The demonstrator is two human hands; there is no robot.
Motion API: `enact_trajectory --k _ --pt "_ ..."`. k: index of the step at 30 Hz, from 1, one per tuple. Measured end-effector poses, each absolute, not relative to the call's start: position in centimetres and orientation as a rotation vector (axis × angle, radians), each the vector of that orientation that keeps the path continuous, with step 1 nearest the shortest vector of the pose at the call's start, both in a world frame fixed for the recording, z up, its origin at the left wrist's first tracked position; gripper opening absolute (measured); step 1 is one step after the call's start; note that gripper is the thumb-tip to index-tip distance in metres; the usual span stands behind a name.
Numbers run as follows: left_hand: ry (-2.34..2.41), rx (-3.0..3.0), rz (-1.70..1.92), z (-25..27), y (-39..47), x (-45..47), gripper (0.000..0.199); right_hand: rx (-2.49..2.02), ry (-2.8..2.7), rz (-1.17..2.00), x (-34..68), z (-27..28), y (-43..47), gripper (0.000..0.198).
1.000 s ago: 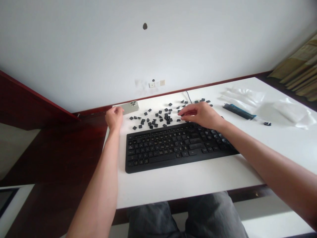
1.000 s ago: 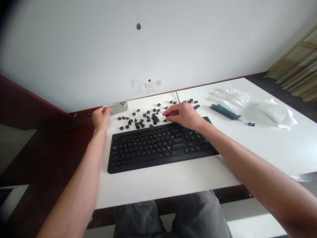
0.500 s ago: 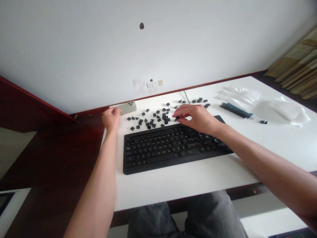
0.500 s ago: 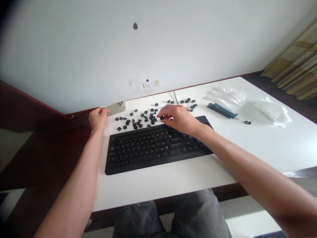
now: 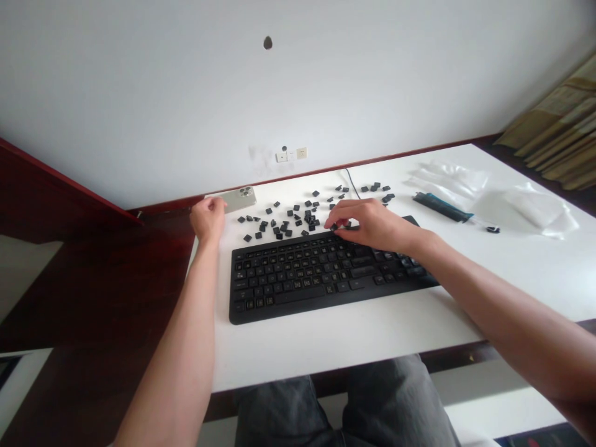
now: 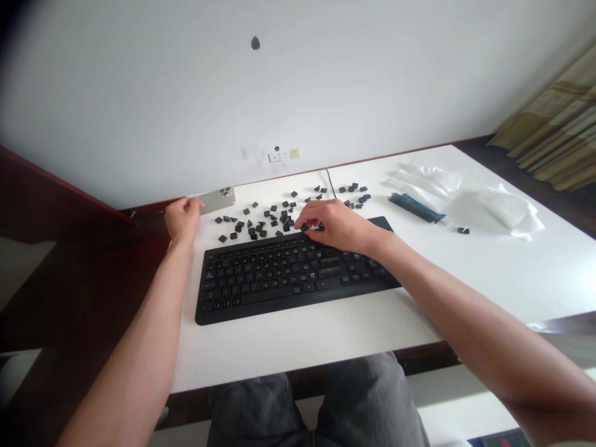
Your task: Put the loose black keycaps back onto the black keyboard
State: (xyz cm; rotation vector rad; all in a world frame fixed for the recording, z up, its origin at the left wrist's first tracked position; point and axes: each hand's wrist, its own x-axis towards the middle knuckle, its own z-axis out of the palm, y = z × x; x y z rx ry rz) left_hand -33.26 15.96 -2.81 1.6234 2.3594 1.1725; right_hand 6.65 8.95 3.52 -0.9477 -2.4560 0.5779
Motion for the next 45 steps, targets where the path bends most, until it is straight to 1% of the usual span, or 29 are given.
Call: enact_trajectory --k 8,11,16,23,35,42,45 --pt "2.36 1.599 1.183 -2.4 15.7 -32.8 0.032 -0.787 -2.519 0.792 5.8 4.3 7.6 0.026" --pt "2.362 1.588 1.185 -2.3 15.7 -32.7 0.03 -0.758 -2.56 0.819 5.5 4.7 7.0 0.026" --pt "2.368 1.59 1.197 -2.4 15.8 -32.8 0.03 -0.785 -2.588 0.871 5.0 4.7 6.5 0.033" --pt "2.355 1.601 1.206 -2.8 15.9 -33.1 0.031 -0.749 -2.497 0.782 3.7 2.6 6.2 0.02" --pt "2.34 1.592 1.213 -2.8 15.9 -33.1 0.031 -0.753 -2.544 0.734 2.5 2.0 5.3 0.026" --pt "2.343 1.583 1.201 -2.9 15.9 -33.0 0.031 -0.799 -2.528 0.697 2.5 2.1 5.3 0.024" --pt "2.335 1.59 1.203 -2.8 15.8 -32.9 0.031 -0.829 -2.53 0.662 2.6 2.1 5.4 0.019"
